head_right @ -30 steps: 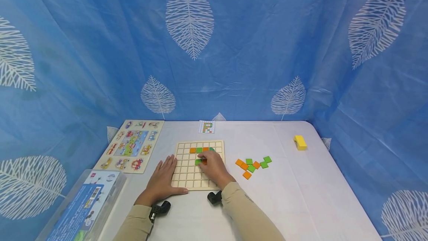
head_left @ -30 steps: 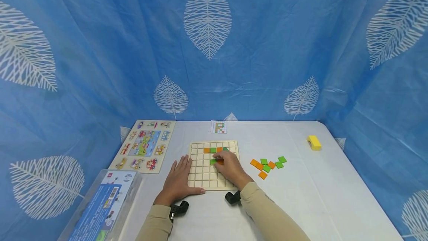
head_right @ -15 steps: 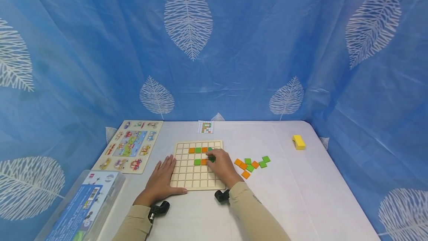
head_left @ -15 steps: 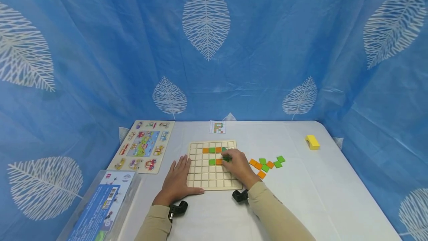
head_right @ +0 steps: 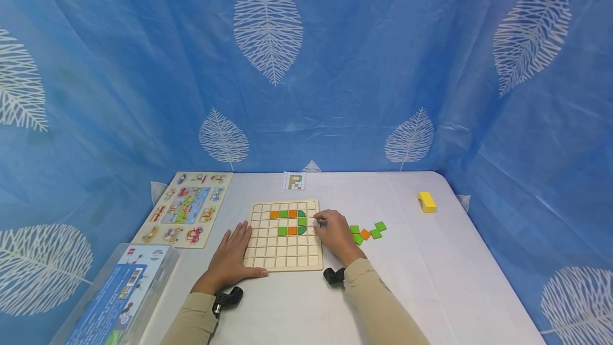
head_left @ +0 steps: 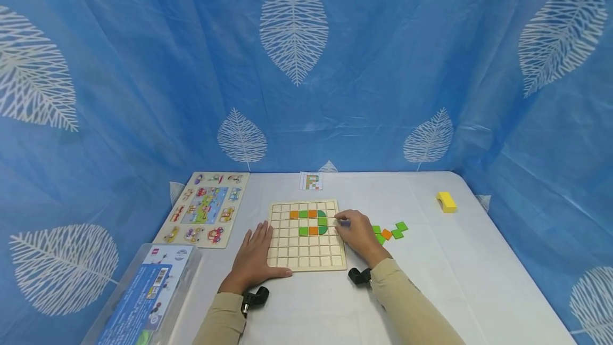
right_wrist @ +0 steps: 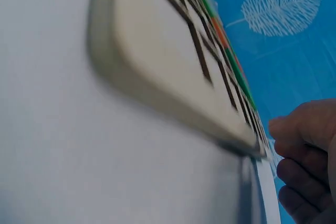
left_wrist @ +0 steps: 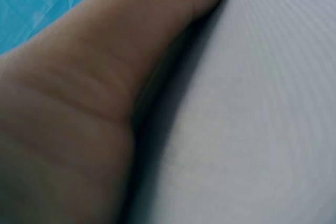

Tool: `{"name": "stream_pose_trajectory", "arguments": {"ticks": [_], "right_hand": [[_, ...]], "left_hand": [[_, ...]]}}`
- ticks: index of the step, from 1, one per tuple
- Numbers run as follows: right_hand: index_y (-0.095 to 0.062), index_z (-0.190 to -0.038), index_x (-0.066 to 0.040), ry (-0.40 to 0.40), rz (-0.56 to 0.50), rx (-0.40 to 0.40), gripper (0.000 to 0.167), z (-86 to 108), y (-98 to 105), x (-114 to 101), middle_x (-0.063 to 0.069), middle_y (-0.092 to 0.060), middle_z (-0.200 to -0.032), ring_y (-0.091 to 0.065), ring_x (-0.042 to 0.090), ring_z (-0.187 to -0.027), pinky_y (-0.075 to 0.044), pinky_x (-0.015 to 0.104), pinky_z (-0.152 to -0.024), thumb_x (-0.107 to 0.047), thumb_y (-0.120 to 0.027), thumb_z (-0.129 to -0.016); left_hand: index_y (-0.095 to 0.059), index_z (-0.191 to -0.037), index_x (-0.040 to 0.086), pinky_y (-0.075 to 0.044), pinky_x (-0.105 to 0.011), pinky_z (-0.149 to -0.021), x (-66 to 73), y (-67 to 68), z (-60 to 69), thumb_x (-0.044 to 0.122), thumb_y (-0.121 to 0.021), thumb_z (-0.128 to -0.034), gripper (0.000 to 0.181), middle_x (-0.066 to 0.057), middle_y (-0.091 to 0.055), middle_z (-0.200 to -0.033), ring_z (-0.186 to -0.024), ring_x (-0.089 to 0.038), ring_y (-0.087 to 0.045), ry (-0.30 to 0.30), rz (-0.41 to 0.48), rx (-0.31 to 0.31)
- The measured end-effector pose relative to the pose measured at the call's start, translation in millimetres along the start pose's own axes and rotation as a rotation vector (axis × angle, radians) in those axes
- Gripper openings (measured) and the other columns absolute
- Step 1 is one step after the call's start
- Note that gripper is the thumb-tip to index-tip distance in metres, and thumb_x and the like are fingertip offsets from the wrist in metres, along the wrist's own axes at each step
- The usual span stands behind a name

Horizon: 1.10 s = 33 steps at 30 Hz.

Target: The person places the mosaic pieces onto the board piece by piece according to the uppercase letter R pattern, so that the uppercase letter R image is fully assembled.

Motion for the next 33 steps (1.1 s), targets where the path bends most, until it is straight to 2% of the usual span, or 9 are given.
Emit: {"name": "stream_pose_trajectory", "arguments": {"ticks": [4,10,22,30,33], "right_hand": [[-0.077,-0.116,-0.003,-0.042,0.016,-0.003,0.027,2.5,9.0,11.0,0.011,-0.072,-0.117,-0.067,0.029,-0.115,-0.055,0.047,-0.100,-0.002,-0.082,-0.090],[-0.076,-0.118,-0.001,-0.047,0.039,0.020,0.029,6.1,27.9,22.4,0.013,-0.072,-0.118,-0.067,0.033,-0.115,-0.055,0.049,-0.099,-0.002,-0.083,-0.090],[-0.075,-0.121,0.000,-0.122,0.096,0.019,0.030,17.0,55.8,51.9,0.016,-0.071,-0.123,-0.064,0.037,-0.120,-0.049,0.055,-0.106,-0.003,-0.081,-0.092],[-0.075,-0.120,0.001,-0.106,0.071,0.050,0.031,23.0,72.5,62.8,0.018,-0.071,-0.121,-0.065,0.037,-0.112,-0.055,0.055,-0.096,0.000,-0.081,-0.090],[-0.074,-0.121,0.001,-0.127,0.066,0.041,0.032,24.8,75.9,69.7,0.017,-0.071,-0.122,-0.065,0.036,-0.116,-0.054,0.054,-0.099,0.000,-0.081,-0.090]], "left_hand": [[-0.025,-0.165,-0.002,-0.005,-0.052,-0.127,0.5,0.6,-0.2,0.094,-0.070,-0.0637,0.147,-0.018,-0.019,-0.172,-0.159,-0.033,-0.012,-0.003,-0.002,0.003],[-0.025,-0.165,-0.002,-0.004,-0.052,-0.127,1.5,2.4,-0.4,0.093,-0.070,-0.0643,0.146,-0.018,-0.019,-0.172,-0.159,-0.033,-0.011,-0.008,-0.004,0.005],[-0.025,-0.165,-0.002,-0.005,-0.053,-0.127,-0.4,1.9,-0.2,0.094,-0.070,-0.0640,0.146,-0.018,-0.019,-0.172,-0.159,-0.034,-0.011,0.004,-0.022,-0.003],[-0.025,-0.165,-0.002,-0.004,-0.053,-0.127,0.0,0.8,-0.4,0.094,-0.069,-0.0642,0.146,-0.018,-0.018,-0.172,-0.159,-0.033,-0.011,0.005,-0.016,-0.010],[-0.025,-0.165,-0.002,-0.004,-0.053,-0.127,0.9,1.3,-0.6,0.094,-0.070,-0.0642,0.146,-0.018,-0.019,-0.172,-0.159,-0.033,-0.011,0.003,-0.011,-0.010]]}}
Point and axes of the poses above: each hand's wrist, its own z-axis away from the middle knuckle, its own y-axis out of the back of the hand, x = y × z, the point moved 10 cm from there along -z, towards the middle knuckle
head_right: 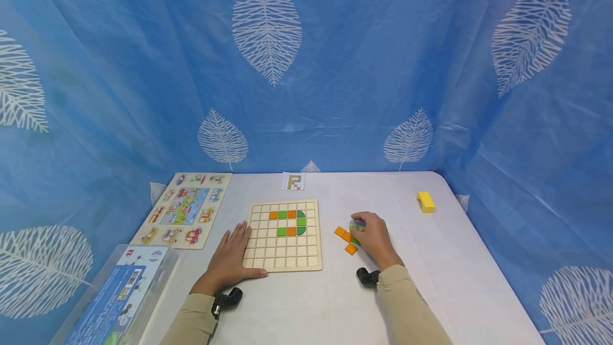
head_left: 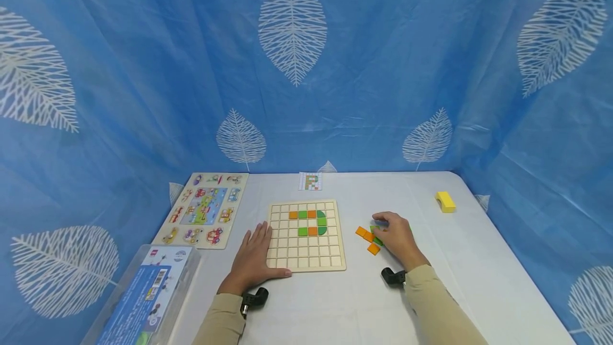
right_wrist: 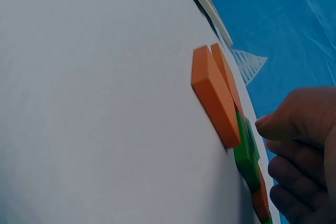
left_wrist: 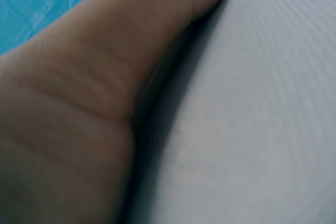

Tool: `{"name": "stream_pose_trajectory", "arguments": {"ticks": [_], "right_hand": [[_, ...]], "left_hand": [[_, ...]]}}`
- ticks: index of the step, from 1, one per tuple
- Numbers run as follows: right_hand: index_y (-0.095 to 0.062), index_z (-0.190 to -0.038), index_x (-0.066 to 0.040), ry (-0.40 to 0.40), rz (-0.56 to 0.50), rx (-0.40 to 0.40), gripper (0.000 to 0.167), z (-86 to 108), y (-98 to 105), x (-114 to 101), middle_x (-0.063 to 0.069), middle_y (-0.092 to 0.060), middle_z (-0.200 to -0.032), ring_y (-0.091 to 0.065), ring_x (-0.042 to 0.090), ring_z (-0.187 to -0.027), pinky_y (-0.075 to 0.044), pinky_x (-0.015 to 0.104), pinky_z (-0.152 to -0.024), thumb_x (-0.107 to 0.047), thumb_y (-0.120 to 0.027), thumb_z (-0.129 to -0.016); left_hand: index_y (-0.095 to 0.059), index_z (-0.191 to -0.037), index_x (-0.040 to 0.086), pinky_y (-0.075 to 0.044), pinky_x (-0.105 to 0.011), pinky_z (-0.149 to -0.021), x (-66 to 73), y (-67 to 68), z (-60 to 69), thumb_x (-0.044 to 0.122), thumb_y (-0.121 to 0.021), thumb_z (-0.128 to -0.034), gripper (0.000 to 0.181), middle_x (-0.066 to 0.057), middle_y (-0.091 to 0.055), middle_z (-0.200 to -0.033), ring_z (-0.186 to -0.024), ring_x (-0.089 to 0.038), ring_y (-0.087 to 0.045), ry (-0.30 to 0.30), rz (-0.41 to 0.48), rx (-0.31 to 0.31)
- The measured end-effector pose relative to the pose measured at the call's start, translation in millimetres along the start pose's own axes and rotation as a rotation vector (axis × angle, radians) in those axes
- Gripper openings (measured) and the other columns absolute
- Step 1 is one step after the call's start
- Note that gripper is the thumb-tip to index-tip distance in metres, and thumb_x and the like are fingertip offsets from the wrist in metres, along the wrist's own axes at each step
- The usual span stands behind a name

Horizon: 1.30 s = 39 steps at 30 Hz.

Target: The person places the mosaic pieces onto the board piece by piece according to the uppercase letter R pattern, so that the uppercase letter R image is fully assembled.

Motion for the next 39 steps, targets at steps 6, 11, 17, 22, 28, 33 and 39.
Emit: {"name": "stream_pose_trajectory", "arguments": {"ticks": [6,11,17,22,28,33,39], "right_hand": [[-0.073,-0.123,0.002,-0.026,-0.003,-0.025,0.035,0.5,1.6,6.1,0.018,-0.071,-0.124,-0.063,0.039,-0.121,-0.048,0.056,-0.107,-0.001,-0.082,-0.089],[-0.073,-0.123,0.003,-0.022,0.005,-0.030,0.036,0.3,1.4,6.3,0.018,-0.071,-0.123,-0.063,0.039,-0.121,-0.049,0.056,-0.106,0.000,-0.082,-0.088],[-0.074,-0.121,0.003,-0.020,-0.006,-0.033,0.035,0.0,0.2,6.8,0.018,-0.071,-0.122,-0.064,0.039,-0.120,-0.049,0.056,-0.106,0.002,-0.081,-0.088],[-0.074,-0.120,0.002,-0.030,-0.018,-0.051,0.034,0.0,-1.7,9.2,0.017,-0.071,-0.121,-0.064,0.037,-0.119,-0.049,0.056,-0.106,0.005,-0.080,-0.086],[-0.075,-0.118,0.001,-0.027,-0.042,-0.066,0.034,1.5,-1.5,9.1,0.014,-0.071,-0.119,-0.065,0.034,-0.114,-0.052,0.054,-0.103,0.005,-0.080,-0.085],[-0.076,-0.116,0.000,-0.023,-0.038,-0.076,0.033,0.6,-2.5,8.6,0.013,-0.072,-0.115,-0.066,0.032,-0.109,-0.054,0.052,-0.100,0.005,-0.081,-0.084],[-0.077,-0.112,0.000,-0.008,-0.015,-0.075,0.030,-0.3,-4.3,4.5,0.011,-0.073,-0.110,-0.067,0.030,-0.103,-0.057,0.051,-0.095,0.005,-0.082,-0.083]], "left_hand": [[-0.025,-0.165,-0.002,-0.004,-0.053,-0.127,0.8,0.4,0.5,0.093,-0.070,-0.0640,0.146,-0.019,-0.018,-0.172,-0.159,-0.034,-0.011,0.001,-0.008,0.000],[-0.025,-0.165,-0.002,-0.005,-0.053,-0.127,0.8,0.0,0.5,0.093,-0.070,-0.0641,0.146,-0.018,-0.018,-0.172,-0.159,-0.034,-0.011,-0.003,-0.012,0.000],[-0.025,-0.165,-0.002,-0.005,-0.053,-0.127,0.6,0.6,0.2,0.094,-0.070,-0.0639,0.146,-0.018,-0.019,-0.172,-0.159,-0.034,-0.011,-0.003,-0.002,0.003],[-0.026,-0.165,-0.002,-0.005,-0.053,-0.127,1.5,2.0,0.5,0.094,-0.069,-0.0643,0.146,-0.018,-0.019,-0.172,-0.159,-0.034,-0.011,-0.004,0.005,0.001],[-0.026,-0.165,-0.003,-0.005,-0.054,-0.127,2.5,3.0,1.0,0.093,-0.070,-0.0648,0.146,-0.019,-0.019,-0.172,-0.159,-0.034,-0.012,-0.009,0.003,0.004],[-0.026,-0.164,-0.004,-0.005,-0.054,-0.127,3.2,4.0,1.1,0.092,-0.071,-0.0650,0.145,-0.020,-0.019,-0.172,-0.159,-0.035,-0.012,-0.009,0.006,0.005],[-0.026,-0.165,-0.003,-0.005,-0.054,-0.127,3.4,4.2,1.4,0.091,-0.072,-0.0653,0.145,-0.020,-0.019,-0.172,-0.159,-0.035,-0.012,-0.011,0.005,0.007]]}}
Point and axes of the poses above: each hand's wrist, its own z-axis away from the middle knuckle, its own y-axis out of the back of the hand, x = y × z, the point moved 10 cm from there along -z, towards the middle knuckle
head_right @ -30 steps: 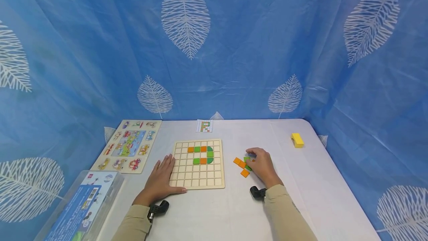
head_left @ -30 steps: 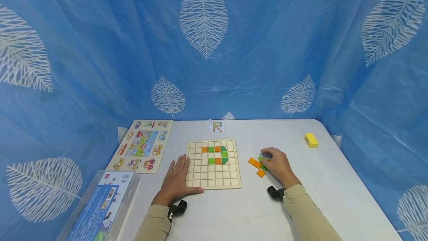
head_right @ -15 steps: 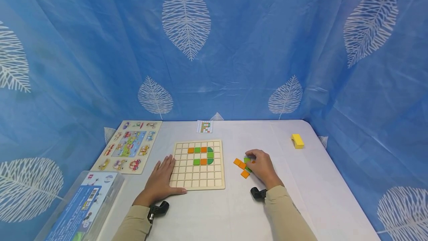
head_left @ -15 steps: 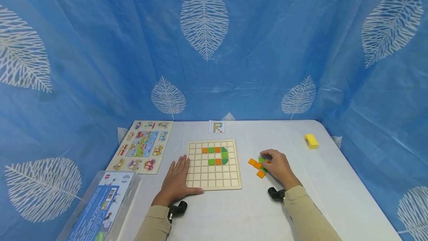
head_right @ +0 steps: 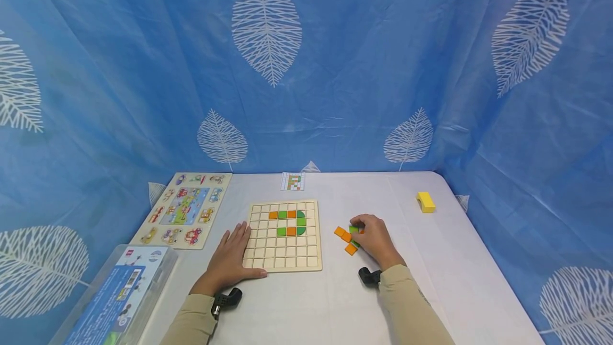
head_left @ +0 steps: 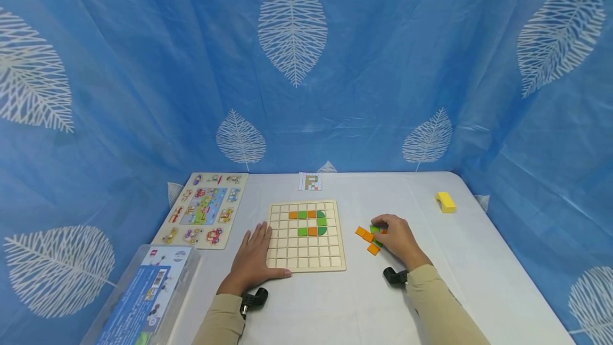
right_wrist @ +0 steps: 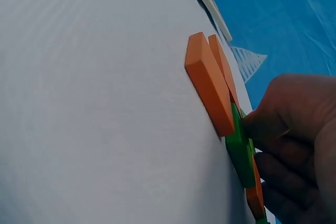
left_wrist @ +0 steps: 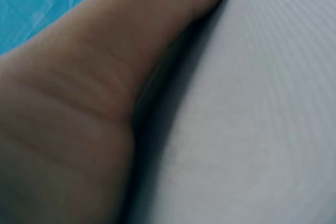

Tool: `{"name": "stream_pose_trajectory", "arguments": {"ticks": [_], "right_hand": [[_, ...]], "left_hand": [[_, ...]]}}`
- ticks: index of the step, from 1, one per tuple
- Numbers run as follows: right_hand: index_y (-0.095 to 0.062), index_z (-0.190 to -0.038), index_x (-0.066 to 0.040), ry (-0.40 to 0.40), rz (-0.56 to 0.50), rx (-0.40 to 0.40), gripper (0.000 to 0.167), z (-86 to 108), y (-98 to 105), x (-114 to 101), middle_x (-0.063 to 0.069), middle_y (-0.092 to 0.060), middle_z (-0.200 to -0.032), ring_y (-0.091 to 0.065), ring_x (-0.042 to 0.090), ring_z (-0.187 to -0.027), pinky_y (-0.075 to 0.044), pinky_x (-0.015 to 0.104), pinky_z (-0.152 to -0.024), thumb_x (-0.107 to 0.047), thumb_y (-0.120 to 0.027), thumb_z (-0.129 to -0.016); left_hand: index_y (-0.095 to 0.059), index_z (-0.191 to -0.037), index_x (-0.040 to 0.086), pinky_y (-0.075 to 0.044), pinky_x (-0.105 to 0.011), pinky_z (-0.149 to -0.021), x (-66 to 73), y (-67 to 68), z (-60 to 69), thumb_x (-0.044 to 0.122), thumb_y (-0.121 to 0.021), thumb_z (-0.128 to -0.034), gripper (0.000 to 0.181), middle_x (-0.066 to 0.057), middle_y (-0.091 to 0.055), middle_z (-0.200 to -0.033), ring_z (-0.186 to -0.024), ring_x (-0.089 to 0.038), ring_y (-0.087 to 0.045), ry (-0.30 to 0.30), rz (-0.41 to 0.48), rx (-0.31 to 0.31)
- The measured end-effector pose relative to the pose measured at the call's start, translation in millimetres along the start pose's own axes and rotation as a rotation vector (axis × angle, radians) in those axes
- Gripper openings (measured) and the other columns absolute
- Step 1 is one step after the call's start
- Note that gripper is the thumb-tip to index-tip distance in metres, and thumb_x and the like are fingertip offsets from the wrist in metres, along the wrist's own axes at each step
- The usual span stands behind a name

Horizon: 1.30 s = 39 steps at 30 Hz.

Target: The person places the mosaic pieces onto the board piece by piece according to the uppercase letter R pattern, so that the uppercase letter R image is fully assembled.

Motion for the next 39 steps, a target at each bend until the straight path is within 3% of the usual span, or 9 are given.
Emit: {"name": "stream_pose_trajectory", "arguments": {"ticks": [9,39], "right_hand": [[-0.078,-0.108,0.001,0.018,0.022,0.034,0.028,-0.8,-0.5,-2.6,0.011,-0.074,-0.104,-0.067,0.030,-0.098,-0.057,0.051,-0.091,0.007,-0.083,-0.081],[-0.079,-0.107,-0.002,0.086,0.051,0.038,0.021,-1.1,-2.2,-14.1,0.009,-0.073,-0.105,-0.067,0.027,-0.095,-0.058,0.048,-0.084,0.002,-0.083,-0.086]], "left_hand": [[-0.027,-0.165,-0.003,-0.006,-0.054,-0.127,0.2,-0.3,0.2,0.092,-0.072,-0.0646,0.145,-0.019,-0.020,-0.172,-0.159,-0.035,-0.013,-0.001,0.001,0.006],[-0.026,-0.165,-0.002,-0.005,-0.052,-0.127,-3.0,-4.5,-1.4,0.093,-0.071,-0.0638,0.146,-0.018,-0.019,-0.172,-0.159,-0.033,-0.012,0.009,-0.001,0.008]]}}
Point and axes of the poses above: each hand's wrist, its own z-axis away from the middle knuckle, its own y-axis out of the back of the hand, x = y × z, the point moved 10 cm from there along -z, towards the middle knuckle
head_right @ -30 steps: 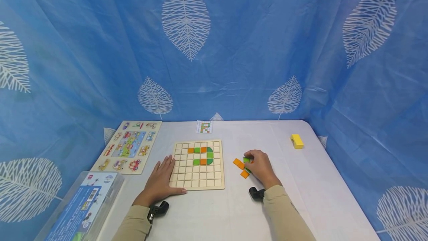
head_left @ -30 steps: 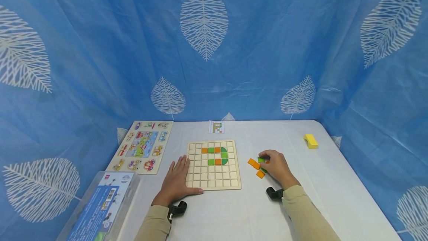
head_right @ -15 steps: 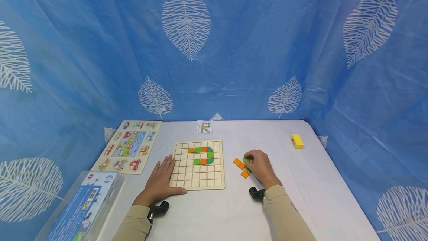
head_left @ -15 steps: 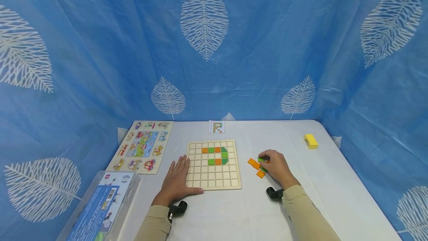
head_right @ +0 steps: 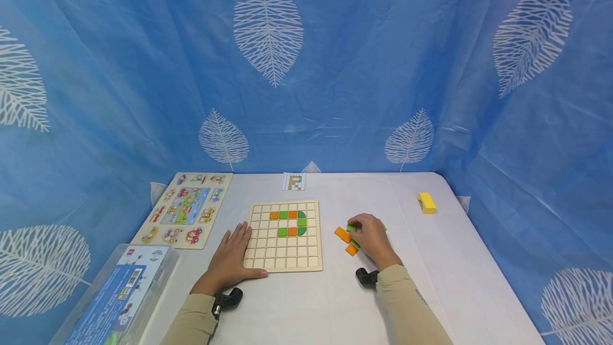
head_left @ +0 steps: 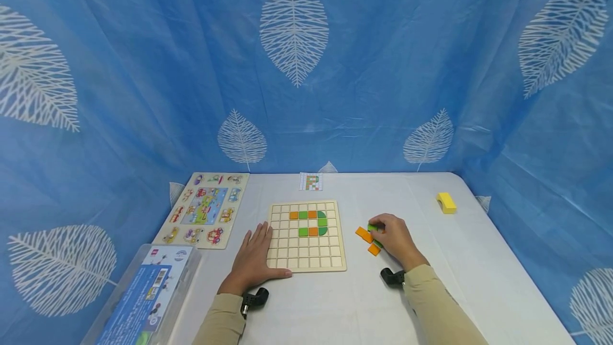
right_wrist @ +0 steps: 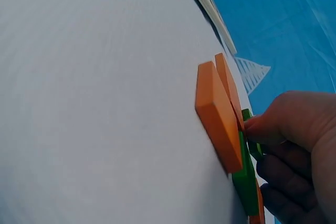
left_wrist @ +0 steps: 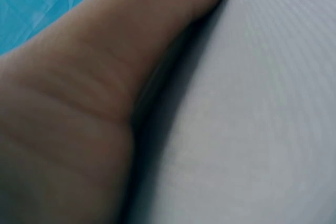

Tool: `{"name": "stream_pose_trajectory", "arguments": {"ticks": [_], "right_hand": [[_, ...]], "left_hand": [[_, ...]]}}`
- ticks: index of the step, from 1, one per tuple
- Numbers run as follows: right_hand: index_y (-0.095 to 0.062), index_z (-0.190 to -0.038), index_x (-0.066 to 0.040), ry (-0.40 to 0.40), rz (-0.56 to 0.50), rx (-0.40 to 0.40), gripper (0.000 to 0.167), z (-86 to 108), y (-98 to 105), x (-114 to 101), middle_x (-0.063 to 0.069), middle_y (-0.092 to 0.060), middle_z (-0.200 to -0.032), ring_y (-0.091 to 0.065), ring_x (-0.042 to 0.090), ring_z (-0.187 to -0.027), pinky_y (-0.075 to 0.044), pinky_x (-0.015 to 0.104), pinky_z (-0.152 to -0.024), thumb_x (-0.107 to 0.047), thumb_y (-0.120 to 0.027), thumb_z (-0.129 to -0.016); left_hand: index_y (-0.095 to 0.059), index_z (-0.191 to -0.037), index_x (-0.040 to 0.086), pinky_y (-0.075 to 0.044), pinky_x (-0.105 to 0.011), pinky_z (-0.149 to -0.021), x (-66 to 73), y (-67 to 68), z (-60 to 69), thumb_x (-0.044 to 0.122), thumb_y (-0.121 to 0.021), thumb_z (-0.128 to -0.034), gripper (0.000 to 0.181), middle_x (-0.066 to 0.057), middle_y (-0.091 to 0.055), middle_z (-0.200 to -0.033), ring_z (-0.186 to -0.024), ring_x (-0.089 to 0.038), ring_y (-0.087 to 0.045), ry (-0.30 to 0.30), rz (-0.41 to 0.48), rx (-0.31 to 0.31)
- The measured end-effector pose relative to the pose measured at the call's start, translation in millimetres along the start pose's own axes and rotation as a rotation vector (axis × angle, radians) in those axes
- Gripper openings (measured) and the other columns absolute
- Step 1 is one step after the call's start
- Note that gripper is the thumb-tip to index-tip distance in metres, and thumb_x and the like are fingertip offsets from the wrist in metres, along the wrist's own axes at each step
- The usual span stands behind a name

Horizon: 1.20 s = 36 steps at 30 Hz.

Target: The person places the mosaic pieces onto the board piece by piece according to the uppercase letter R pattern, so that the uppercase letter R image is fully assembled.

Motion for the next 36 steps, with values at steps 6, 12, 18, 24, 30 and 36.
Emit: {"name": "stream_pose_trajectory", "arguments": {"ticks": [6,12,18,24,30,36], "right_hand": [[-0.079,-0.106,-0.002,0.024,-0.014,0.006,0.020,-2.9,-4.0,-9.3,0.010,-0.074,-0.107,-0.069,0.031,-0.100,-0.058,0.050,-0.090,0.003,-0.083,-0.087],[-0.079,-0.108,-0.002,0.036,-0.024,0.009,0.020,-7.1,-9.7,-17.2,0.011,-0.073,-0.110,-0.069,0.031,-0.103,-0.058,0.051,-0.089,0.001,-0.082,-0.089],[-0.079,-0.110,-0.003,0.047,-0.055,-0.010,0.022,-12.8,-19.7,-29.9,0.010,-0.073,-0.111,-0.069,0.031,-0.104,-0.058,0.050,-0.090,0.001,-0.083,-0.088],[-0.078,-0.109,-0.003,0.069,-0.087,-0.024,0.023,-17.6,-30.6,-45.0,0.008,-0.073,-0.110,-0.069,0.030,-0.105,-0.058,0.047,-0.090,0.003,-0.083,-0.087],[-0.079,-0.106,-0.005,0.084,-0.077,-0.037,0.021,-22.0,-45.5,-62.0,0.003,-0.074,-0.107,-0.069,0.024,-0.105,-0.057,0.045,-0.093,0.002,-0.083,-0.087],[-0.079,-0.107,-0.006,0.121,-0.092,-0.067,0.020,-25.3,-60.2,-80.5,0.000,-0.074,-0.108,-0.067,0.023,-0.109,-0.056,0.044,-0.097,0.001,-0.083,-0.088]], "left_hand": [[-0.026,-0.165,-0.002,-0.004,-0.052,-0.127,-0.3,0.0,0.4,0.093,-0.072,-0.0632,0.146,-0.018,-0.019,-0.172,-0.159,-0.033,-0.011,0.004,0.001,-0.002],[-0.025,-0.165,-0.002,-0.005,-0.052,-0.127,1.2,1.9,0.6,0.093,-0.072,-0.0634,0.147,-0.018,-0.018,-0.172,-0.159,-0.033,-0.011,0.005,-0.004,-0.005],[-0.025,-0.165,-0.002,-0.005,-0.052,-0.127,1.4,2.0,0.9,0.093,-0.072,-0.0631,0.147,-0.018,-0.018,-0.172,-0.159,-0.033,-0.011,0.006,-0.003,-0.003],[-0.025,-0.166,-0.001,-0.005,-0.052,-0.127,1.4,1.5,1.3,0.093,-0.071,-0.0625,0.148,-0.017,-0.018,-0.172,-0.159,-0.032,-0.011,0.012,-0.002,-0.008],[-0.025,-0.165,-0.002,-0.006,-0.053,-0.127,1.4,1.8,1.2,0.094,-0.071,-0.0628,0.148,-0.018,-0.019,-0.172,-0.159,-0.033,-0.012,0.010,-0.008,-0.004],[-0.026,-0.165,-0.001,-0.007,-0.053,-0.127,1.1,1.5,0.4,0.095,-0.069,-0.0627,0.147,-0.018,-0.019,-0.172,-0.159,-0.033,-0.013,0.008,-0.023,0.006]]}}
Point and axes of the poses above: each hand's wrist, its own z-axis away from the middle knuckle, its own y-axis out of the back of the hand, x = y × z, the point moved 10 cm from there along -z, towards the middle knuckle
